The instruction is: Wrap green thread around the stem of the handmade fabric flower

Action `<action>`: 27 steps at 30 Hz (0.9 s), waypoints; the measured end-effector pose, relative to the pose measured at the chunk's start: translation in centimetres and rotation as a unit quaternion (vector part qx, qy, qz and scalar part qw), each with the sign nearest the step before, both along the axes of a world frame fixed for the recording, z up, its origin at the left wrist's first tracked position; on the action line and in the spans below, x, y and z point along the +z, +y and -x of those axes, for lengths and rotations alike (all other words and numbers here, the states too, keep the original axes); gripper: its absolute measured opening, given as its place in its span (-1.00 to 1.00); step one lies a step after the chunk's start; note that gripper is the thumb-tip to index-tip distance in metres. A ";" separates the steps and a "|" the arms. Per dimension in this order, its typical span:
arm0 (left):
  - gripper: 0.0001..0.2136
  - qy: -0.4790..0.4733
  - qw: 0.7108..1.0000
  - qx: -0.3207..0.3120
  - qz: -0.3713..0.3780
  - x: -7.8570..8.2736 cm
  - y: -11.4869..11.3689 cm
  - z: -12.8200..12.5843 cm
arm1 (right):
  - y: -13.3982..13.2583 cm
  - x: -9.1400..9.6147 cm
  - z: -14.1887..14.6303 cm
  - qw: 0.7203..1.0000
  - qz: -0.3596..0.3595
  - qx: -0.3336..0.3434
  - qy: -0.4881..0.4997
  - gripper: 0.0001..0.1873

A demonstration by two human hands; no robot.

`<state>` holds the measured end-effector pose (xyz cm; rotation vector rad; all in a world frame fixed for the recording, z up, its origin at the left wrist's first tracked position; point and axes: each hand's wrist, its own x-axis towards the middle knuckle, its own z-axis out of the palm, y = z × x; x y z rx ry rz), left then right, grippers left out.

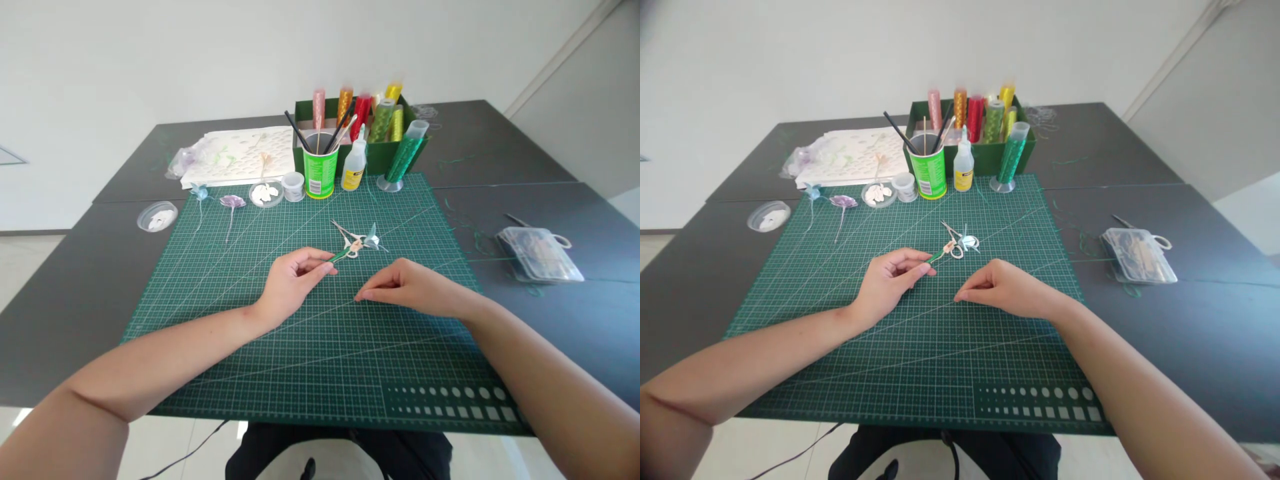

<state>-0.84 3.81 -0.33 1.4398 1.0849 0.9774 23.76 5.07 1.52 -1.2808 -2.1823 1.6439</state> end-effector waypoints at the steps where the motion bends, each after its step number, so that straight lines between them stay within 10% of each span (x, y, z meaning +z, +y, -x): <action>1: -0.85 0.000 1.000 -0.001 -0.001 0.0 0.0 0.0 | 0.0 0.0 -0.1 1.000 0.014 0.015 -0.012 -0.52; 15: -0.87 0.050 0.999 -0.006 0.004 -0.3 -0.2 0.1 | -0.8 2.1 -0.8 0.977 0.096 0.171 0.083 -0.54; 27: -0.86 0.203 0.965 -0.081 -0.142 -0.4 -1.5 0.2 | -2.0 3.5 -1.4 0.956 0.042 0.064 0.284 -0.51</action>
